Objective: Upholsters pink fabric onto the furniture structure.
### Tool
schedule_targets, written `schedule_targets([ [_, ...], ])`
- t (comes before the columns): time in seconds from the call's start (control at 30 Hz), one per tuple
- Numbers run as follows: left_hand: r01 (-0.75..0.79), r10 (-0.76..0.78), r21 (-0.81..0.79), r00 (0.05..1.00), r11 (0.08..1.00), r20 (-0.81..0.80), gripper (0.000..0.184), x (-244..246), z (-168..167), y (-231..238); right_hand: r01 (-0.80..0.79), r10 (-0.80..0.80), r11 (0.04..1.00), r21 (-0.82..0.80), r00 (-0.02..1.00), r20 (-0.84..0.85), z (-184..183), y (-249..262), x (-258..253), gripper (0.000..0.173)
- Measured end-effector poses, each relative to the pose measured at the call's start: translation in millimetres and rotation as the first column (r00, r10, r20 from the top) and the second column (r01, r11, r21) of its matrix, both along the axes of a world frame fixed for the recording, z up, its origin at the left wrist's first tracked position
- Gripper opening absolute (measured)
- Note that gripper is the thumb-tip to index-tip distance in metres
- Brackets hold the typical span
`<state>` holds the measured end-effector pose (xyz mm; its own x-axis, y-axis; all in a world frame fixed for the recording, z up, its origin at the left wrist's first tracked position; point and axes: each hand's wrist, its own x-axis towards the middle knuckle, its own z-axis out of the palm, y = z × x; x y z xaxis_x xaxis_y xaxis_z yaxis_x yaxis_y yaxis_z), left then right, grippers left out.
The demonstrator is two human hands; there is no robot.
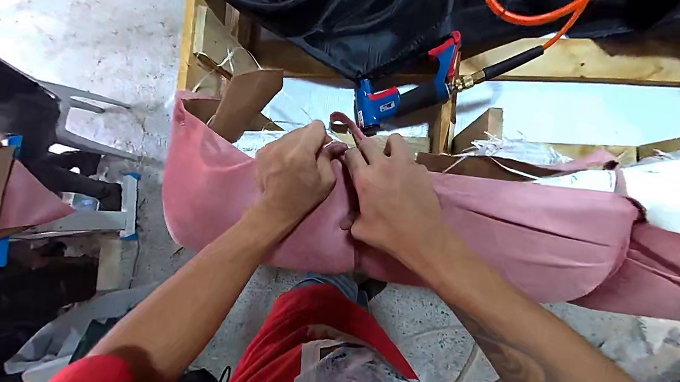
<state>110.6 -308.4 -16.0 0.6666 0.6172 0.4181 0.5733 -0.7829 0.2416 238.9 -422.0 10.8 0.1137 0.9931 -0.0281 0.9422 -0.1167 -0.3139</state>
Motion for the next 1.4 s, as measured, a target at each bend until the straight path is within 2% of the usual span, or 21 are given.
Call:
schedule_targets([
  [0.1, -0.082, 0.077, -0.099, 0.996, 0.992, -0.046, 0.027, 0, 2, 1, -0.01, 0.008, 0.998, -0.07, 1.0, -0.024, 10, 10, 5, 0.067],
  [0.23, -0.113, 0.084, -0.22, 0.987, 0.969, -0.139, 0.027, 0, 16, 1, 0.015, -0.015, 1.0, -0.028, 1.0, -0.01, 11, 24, 16, 0.023],
  [0.27, -0.122, 0.082, -0.253, 0.983, 0.96, -0.163, 0.028, -1, 20, -2, 0.024, -0.024, 1.0, -0.02, 0.999, -0.031, 9, 25, 18, 0.019],
  [0.33, -0.105, 0.07, -0.26, 0.987, 0.96, -0.141, 0.027, -3, 25, -5, 0.001, -0.002, 1.0, -0.003, 0.986, -0.167, 4, 26, 27, 0.023],
  [0.4, -0.014, 0.018, -0.181, 1.0, 0.983, 0.019, 0.021, -10, 20, -8, -0.115, 0.11, 0.993, 0.011, 0.913, -0.393, 0, 29, 39, 0.028],
  [0.47, 0.074, -0.059, -0.085, 0.984, 0.994, 0.166, 0.016, -14, 12, -9, -0.263, 0.221, 0.965, -0.014, 0.836, -0.502, 0, 36, 46, 0.039],
  [0.57, 0.153, -0.142, -0.141, 0.986, 0.978, 0.083, 0.019, -19, 21, -4, -0.365, 0.376, 0.925, 0.11, 0.831, -0.409, -8, 45, 42, 0.019],
  [0.6, 0.217, -0.225, -0.23, 0.974, 0.949, -0.01, 0.022, -22, 31, 5, -0.357, 0.375, 0.927, 0.115, 0.861, -0.344, -8, 44, 38, 0.017],
  [0.67, 0.352, -0.447, -0.375, 0.872, 0.857, -0.202, 0.027, -31, 47, 27, -0.286, 0.305, 0.952, 0.112, 0.923, -0.235, -11, 35, 29, 0.016],
  [0.73, 0.438, -0.519, -0.31, 0.811, 0.844, -0.268, 0.027, -36, 45, 36, -0.203, 0.226, 0.969, 0.139, 0.957, -0.183, -18, 25, 20, 0.015],
  [0.8, 0.421, -0.442, -0.144, 0.876, 0.896, -0.194, 0.018, -33, 30, 30, -0.12, 0.16, 0.965, 0.234, 0.974, -0.158, -27, 23, 16, 0.01],
  [0.9, 0.171, -0.171, -0.09, 0.985, 0.981, 0.002, 0.015, -3, -1, 32, 0.044, 0.018, 0.943, 0.33, 0.983, -0.182, -40, 44, 19, 0.012],
  [0.97, 0.055, -0.055, -0.112, 0.998, 0.992, 0.008, 0.016, 5, -3, 23, 0.081, -0.019, 0.95, 0.3, 0.979, -0.202, -42, 49, 17, 0.012],
  [1.03, 0.051, -0.056, -0.105, 0.998, 0.993, -0.042, 0.016, -2, 7, 20, 0.083, -0.024, 0.945, 0.316, 0.982, -0.187, -32, 45, 10, 0.011],
  [1.13, 0.06, -0.097, -0.19, 0.977, 0.98, -0.189, 0.021, 0, 23, 20, 0.177, -0.144, 0.918, 0.355, 0.983, -0.117, 13, 17, 9, 0.019],
  [1.17, 0.05, -0.099, -0.212, 0.969, 0.976, -0.228, 0.021, 0, 25, 20, 0.18, -0.159, 0.932, 0.313, 0.983, -0.092, 30, -4, 6, 0.033],
  [1.23, 0.019, -0.09, -0.254, 0.959, 0.967, -0.27, 0.019, 0, 27, 20, 0.16, -0.163, 0.971, 0.178, 0.987, -0.001, 37, -47, -4, 0.087],
  [1.27, -0.002, -0.083, -0.277, 0.952, 0.961, -0.296, 0.019, 0, 29, 20, 0.151, -0.157, 0.983, 0.103, 0.986, 0.055, 25, -64, -10, 0.116],
  [1.3, -0.016, -0.085, -0.302, 0.944, 0.953, -0.32, 0.019, 1, 32, 20, 0.136, -0.142, 0.989, 0.055, 0.982, 0.125, 9, -76, -16, 0.134],
  [1.33, -0.029, -0.091, -0.33, 0.935, 0.944, -0.342, 0.019, 2, 34, 21, 0.132, -0.138, 0.99, 0.044, 0.973, 0.184, -7, -82, -20, 0.14],
  [1.4, -0.036, -0.103, -0.358, 0.927, 0.933, -0.36, 0.019, 2, 35, 22, 0.145, -0.163, 0.985, 0.092, 0.958, 0.237, -25, -83, -23, 0.134],
])
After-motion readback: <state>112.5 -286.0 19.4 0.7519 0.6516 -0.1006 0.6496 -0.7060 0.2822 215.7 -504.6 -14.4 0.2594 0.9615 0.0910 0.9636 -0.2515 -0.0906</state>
